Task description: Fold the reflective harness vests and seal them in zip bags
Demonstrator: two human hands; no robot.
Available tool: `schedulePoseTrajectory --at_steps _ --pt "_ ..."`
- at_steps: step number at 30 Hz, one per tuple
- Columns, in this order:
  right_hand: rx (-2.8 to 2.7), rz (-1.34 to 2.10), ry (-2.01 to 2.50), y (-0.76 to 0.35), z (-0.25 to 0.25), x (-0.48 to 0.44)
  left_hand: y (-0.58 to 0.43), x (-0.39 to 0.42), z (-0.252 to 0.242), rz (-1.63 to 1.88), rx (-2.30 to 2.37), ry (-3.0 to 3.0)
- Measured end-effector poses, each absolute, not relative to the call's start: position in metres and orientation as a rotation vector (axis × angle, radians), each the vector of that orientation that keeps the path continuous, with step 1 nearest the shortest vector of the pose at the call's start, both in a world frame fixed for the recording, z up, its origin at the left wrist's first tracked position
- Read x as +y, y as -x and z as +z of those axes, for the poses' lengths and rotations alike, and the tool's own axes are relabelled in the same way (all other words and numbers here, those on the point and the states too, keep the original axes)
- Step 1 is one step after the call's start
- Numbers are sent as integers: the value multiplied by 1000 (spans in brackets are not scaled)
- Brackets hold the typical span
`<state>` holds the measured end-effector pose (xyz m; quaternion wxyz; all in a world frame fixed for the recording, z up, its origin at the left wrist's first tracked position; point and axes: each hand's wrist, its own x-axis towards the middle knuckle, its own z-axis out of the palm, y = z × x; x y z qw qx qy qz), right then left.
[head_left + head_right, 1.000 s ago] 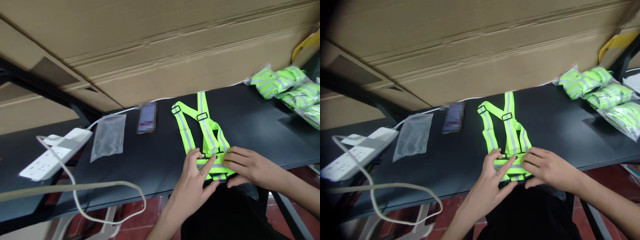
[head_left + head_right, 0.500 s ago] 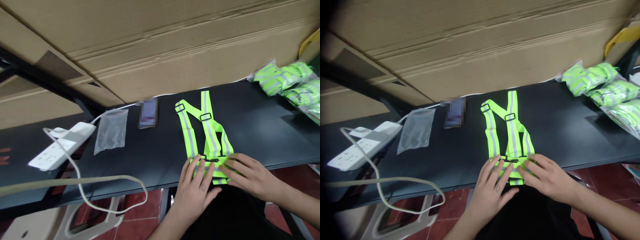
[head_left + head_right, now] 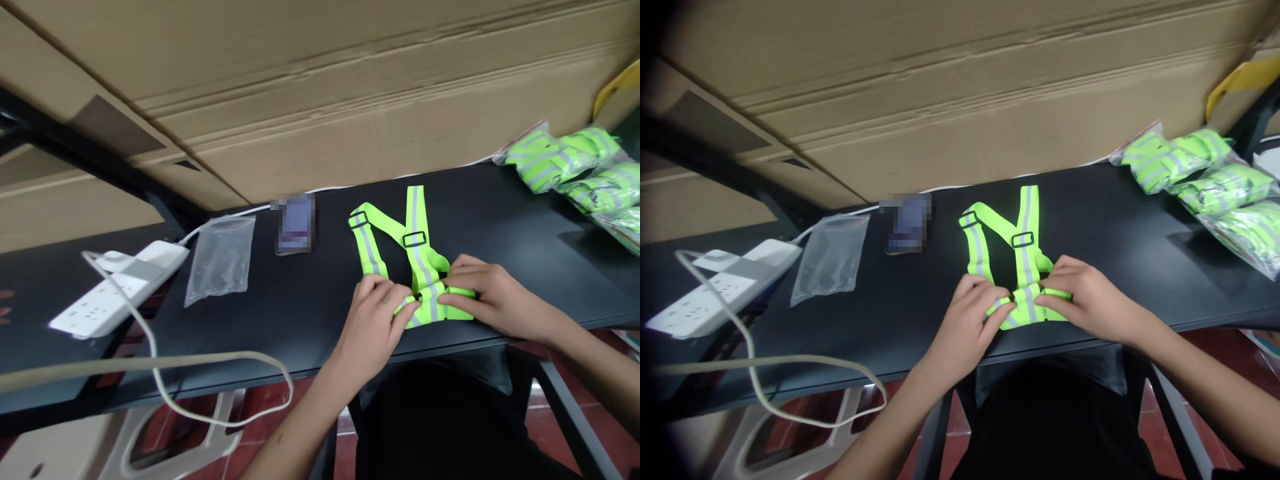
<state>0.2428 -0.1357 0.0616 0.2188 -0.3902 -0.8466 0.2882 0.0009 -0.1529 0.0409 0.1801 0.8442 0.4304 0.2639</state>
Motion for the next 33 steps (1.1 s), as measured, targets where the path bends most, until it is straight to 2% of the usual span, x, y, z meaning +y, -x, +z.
schedulePoseTrajectory --at_steps 4,7,13,19,28,33 --pt "-2364 793 1207 -239 48 -121 -2 -131 40 596 1442 -2327" --pt "-2415 586 1279 -234 38 -122 1 -119 30 531 1515 -2265" --pt "-2386 241 1212 -224 26 -128 -4 -117 15 828 1455 -2237" --pt "-2583 234 941 -235 24 -135 -12 -122 19 884 1208 -2362" --pt "-2626 269 952 -240 23 -140 -3 -139 23 673 1093 -2617" --pt "-2515 213 939 -240 25 -138 -6 -139 23 729 1123 -2633"
